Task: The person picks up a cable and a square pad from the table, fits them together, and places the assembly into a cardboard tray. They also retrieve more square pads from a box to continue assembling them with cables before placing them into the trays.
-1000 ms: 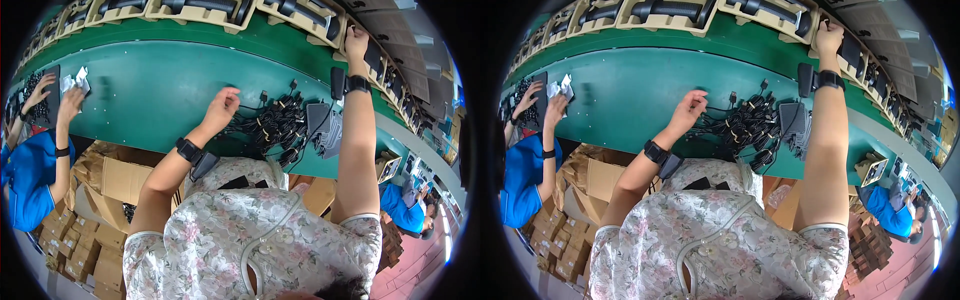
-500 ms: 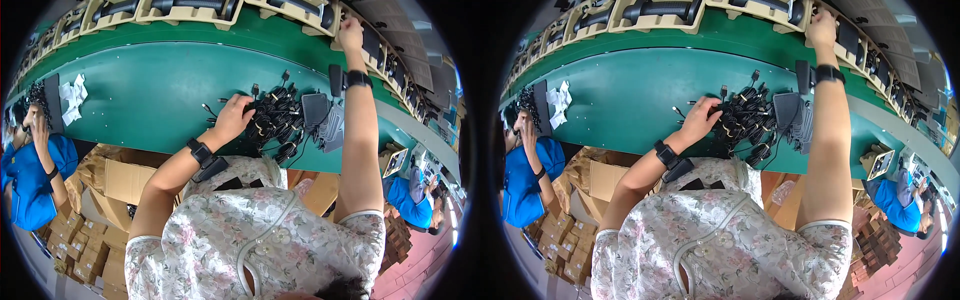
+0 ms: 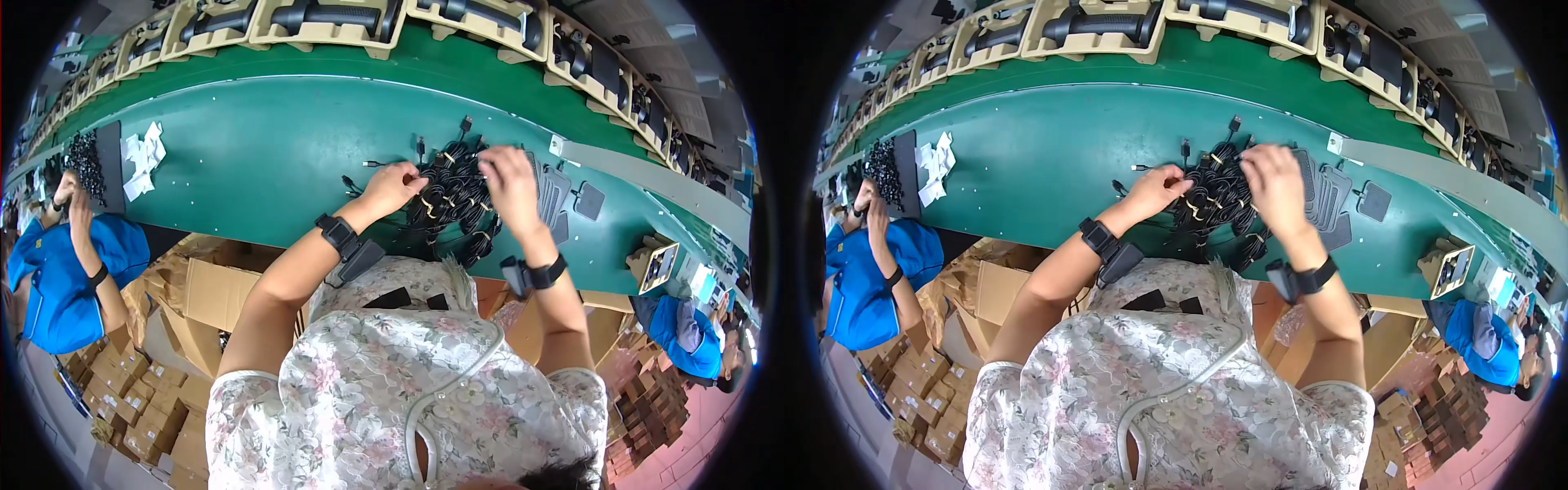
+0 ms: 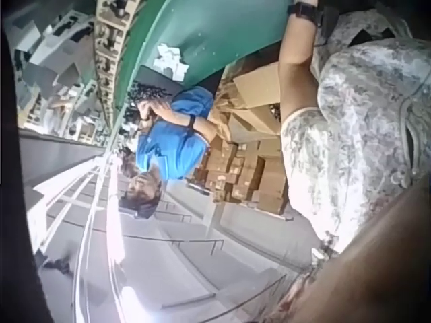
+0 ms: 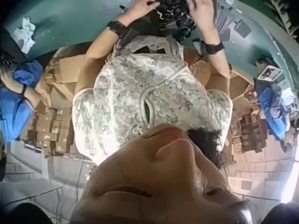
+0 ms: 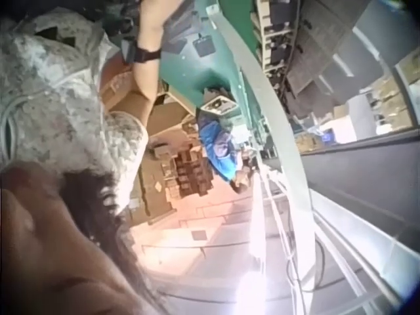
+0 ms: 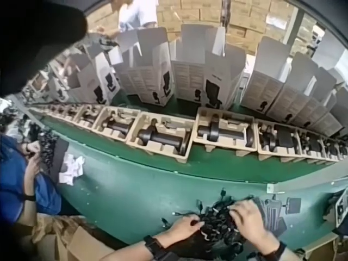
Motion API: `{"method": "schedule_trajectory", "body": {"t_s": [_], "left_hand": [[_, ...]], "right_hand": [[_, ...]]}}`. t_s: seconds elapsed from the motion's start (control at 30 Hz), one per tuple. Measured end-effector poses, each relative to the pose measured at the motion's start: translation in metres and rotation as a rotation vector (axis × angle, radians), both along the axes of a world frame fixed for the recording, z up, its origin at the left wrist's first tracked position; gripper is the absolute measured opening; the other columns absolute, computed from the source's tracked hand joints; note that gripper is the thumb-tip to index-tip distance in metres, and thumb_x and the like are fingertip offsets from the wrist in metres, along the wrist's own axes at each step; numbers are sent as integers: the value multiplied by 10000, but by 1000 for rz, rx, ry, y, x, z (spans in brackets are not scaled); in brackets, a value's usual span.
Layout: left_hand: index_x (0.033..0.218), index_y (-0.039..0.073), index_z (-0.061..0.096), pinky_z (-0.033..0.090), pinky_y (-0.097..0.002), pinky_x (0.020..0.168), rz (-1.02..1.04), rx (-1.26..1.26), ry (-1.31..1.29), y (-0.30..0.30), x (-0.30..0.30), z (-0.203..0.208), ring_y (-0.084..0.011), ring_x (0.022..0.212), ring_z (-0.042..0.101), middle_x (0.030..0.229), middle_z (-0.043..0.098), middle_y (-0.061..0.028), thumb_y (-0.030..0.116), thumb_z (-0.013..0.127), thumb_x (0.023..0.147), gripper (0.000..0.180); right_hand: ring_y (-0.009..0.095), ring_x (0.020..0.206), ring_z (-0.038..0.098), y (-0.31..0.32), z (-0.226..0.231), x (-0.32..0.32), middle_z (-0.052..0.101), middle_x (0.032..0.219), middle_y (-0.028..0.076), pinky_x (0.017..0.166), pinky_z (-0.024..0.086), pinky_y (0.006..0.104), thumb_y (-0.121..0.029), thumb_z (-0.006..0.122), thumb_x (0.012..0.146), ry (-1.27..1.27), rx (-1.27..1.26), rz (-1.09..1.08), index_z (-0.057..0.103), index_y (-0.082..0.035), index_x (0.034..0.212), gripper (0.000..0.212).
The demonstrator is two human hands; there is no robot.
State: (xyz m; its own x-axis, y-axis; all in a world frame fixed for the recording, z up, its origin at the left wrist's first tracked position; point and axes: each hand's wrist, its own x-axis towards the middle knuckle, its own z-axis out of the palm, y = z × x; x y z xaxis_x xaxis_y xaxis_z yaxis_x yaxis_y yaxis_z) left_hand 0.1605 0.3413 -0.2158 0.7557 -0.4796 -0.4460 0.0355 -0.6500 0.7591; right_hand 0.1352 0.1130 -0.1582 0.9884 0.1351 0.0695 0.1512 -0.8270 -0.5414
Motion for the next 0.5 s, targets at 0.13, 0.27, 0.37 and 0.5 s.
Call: {"method": "schedule_trajectory", "body": {"t_s": [0.13,0.27,0.37,0.5], "left_hand": [[907,30,581,467,-378,641,57,-112,-360,14,6,27,-337,706,577,802,609,-154,203,577,823,192],[934,22,566,466,-381,610,82,-256,-263,21,15,56,-326,653,573,768,600,-137,189,574,829,197],[979,10,544,471,-368,594,190,-376,23,23,28,86,-289,648,586,772,602,-124,192,544,858,219],[1046,-2,492,478,-326,555,310,-525,374,35,40,105,-218,648,605,793,612,-111,237,469,911,276]], "right_hand": [[259,961,530,52,45,5,581,1010,88,812,419,350,-109,652,729,-132,48,44,605,-48,958,242],[254,965,524,78,58,17,567,1038,94,832,408,364,-149,658,719,-162,65,349,560,-39,1062,373],[263,943,535,82,54,28,570,1023,106,842,409,370,-178,655,716,-136,77,349,535,-33,1094,422],[234,908,556,57,57,45,575,1001,107,853,421,354,-186,595,810,31,-100,344,508,-43,1107,341]]}}
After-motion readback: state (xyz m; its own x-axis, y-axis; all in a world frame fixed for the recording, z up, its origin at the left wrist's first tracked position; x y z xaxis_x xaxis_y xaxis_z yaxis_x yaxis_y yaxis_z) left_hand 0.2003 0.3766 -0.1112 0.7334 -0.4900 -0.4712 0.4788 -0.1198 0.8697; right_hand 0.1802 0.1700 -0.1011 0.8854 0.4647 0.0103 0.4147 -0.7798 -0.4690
